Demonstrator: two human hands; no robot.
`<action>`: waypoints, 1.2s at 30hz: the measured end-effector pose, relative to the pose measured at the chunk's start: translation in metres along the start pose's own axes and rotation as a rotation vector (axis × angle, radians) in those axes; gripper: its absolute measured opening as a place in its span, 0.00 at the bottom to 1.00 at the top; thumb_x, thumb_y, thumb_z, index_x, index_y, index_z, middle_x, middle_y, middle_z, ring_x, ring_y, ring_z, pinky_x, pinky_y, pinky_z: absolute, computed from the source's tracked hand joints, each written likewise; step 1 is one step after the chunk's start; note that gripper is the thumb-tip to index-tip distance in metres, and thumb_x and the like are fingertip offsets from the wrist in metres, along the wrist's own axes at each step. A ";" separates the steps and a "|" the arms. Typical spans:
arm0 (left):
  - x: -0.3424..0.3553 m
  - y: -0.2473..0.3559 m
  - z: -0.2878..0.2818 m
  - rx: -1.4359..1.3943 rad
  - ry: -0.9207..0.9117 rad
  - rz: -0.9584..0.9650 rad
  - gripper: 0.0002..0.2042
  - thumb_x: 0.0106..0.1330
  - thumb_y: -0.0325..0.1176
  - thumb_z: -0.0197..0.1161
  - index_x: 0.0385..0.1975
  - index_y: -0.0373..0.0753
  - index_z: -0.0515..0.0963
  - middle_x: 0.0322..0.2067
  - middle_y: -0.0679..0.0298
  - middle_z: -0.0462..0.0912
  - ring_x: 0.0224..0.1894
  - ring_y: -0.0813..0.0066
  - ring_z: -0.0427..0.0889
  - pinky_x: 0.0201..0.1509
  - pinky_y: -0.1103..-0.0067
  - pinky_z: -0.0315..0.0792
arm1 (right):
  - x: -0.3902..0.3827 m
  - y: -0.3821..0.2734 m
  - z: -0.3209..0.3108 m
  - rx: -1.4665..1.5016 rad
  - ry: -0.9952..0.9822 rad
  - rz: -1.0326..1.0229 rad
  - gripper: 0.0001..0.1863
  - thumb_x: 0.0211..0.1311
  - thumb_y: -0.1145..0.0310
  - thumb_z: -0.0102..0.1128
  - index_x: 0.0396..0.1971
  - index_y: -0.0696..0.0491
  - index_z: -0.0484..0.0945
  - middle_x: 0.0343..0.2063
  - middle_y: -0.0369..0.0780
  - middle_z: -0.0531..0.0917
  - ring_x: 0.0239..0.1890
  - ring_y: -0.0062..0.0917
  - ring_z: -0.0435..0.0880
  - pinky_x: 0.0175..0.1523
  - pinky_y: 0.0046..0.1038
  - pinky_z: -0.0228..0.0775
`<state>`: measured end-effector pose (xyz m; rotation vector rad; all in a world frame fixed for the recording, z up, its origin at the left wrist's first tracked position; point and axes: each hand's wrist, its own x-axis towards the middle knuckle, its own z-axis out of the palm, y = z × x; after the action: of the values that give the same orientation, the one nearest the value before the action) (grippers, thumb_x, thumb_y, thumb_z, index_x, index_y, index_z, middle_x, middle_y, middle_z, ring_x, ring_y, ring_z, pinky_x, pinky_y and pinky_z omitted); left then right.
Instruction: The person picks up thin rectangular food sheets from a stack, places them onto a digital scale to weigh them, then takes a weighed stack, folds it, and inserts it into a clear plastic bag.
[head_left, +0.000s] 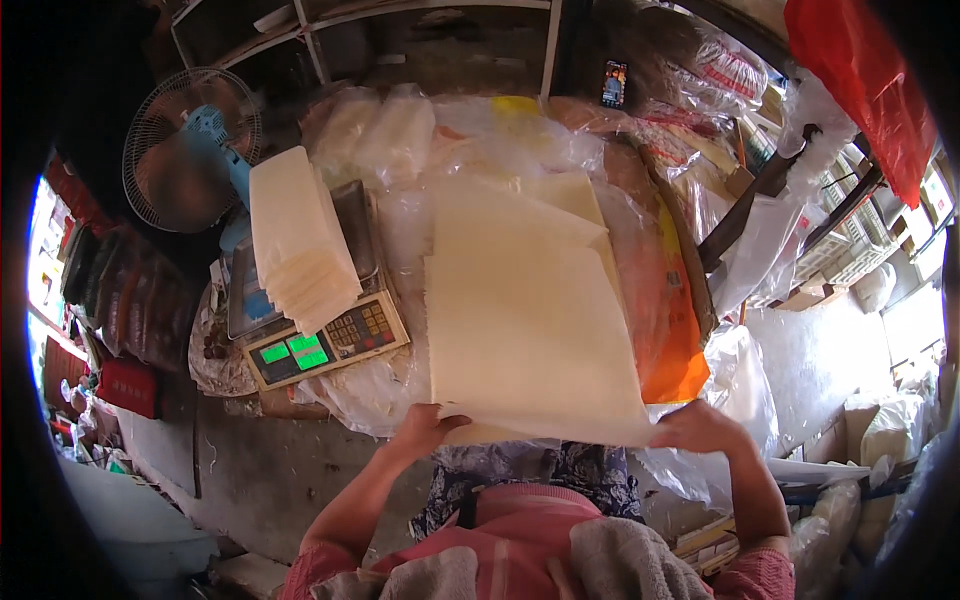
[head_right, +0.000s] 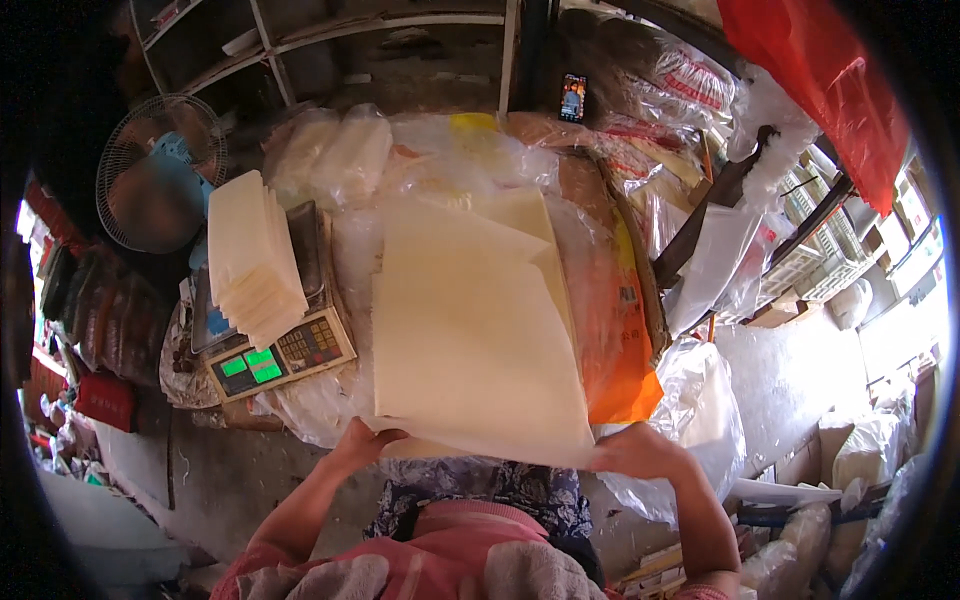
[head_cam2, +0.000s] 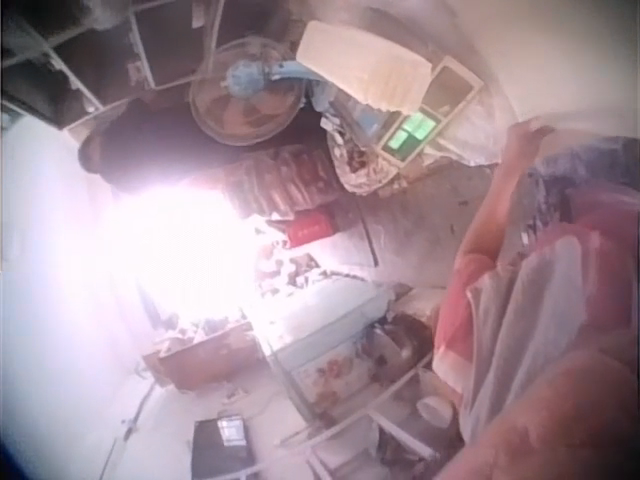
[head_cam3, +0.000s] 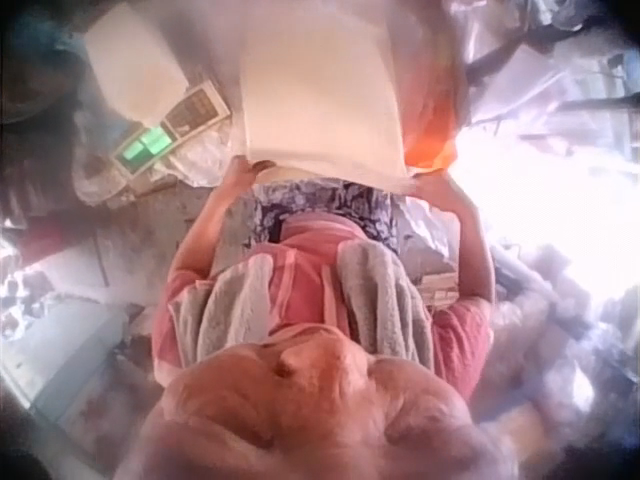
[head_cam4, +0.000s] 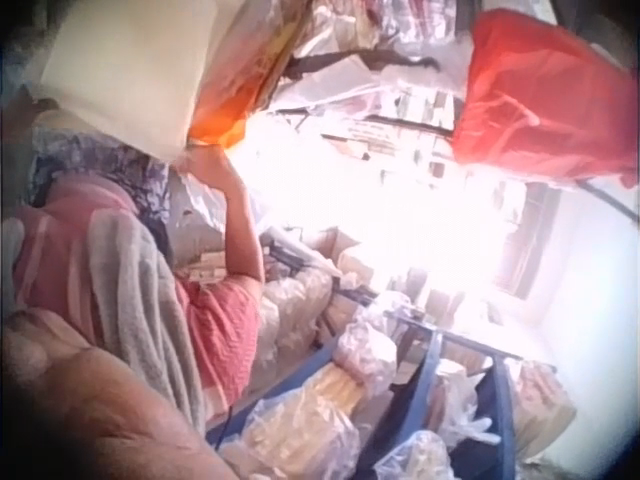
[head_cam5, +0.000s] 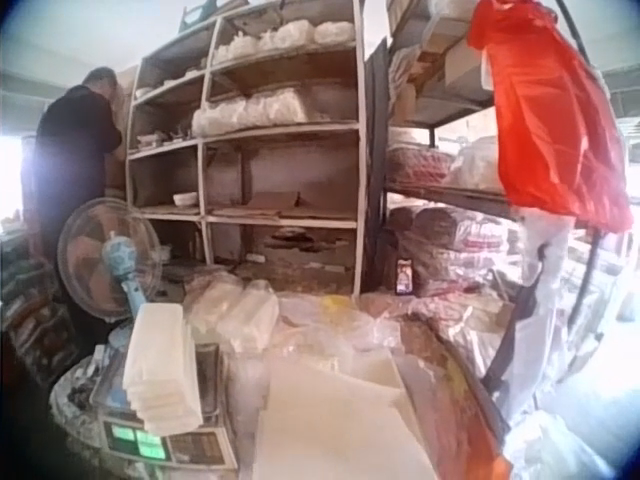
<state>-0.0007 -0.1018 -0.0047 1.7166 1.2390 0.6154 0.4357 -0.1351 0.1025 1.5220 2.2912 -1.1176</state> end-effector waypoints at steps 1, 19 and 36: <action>-0.001 0.000 0.001 -0.005 -0.005 -0.003 0.10 0.60 0.17 0.57 0.39 0.35 0.80 0.34 0.59 0.84 0.41 0.66 0.83 0.43 0.76 0.75 | -0.005 0.011 -0.005 0.275 0.147 -0.049 0.17 0.54 0.64 0.66 0.42 0.57 0.80 0.32 0.40 0.85 0.36 0.30 0.84 0.45 0.26 0.73; 0.030 0.022 0.022 0.954 0.699 0.100 0.34 0.61 0.44 0.63 0.66 0.43 0.58 0.63 0.48 0.59 0.62 0.53 0.64 0.60 0.58 0.63 | 0.203 0.030 -0.002 0.524 0.970 0.041 0.16 0.57 0.67 0.62 0.43 0.58 0.76 0.25 0.40 0.81 0.26 0.22 0.79 0.33 0.24 0.71; 0.057 0.003 0.054 0.893 0.260 0.172 0.36 0.58 0.61 0.56 0.64 0.46 0.63 0.67 0.49 0.51 0.67 0.37 0.50 0.58 0.35 0.48 | 0.300 0.023 -0.146 1.057 0.646 -0.220 0.36 0.60 0.42 0.55 0.63 0.50 0.65 0.56 0.43 0.75 0.48 0.30 0.80 0.51 0.31 0.70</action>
<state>0.0646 -0.0699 -0.0336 2.5535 1.7149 0.4045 0.3531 0.1824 0.0395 2.2439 2.3596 -2.4638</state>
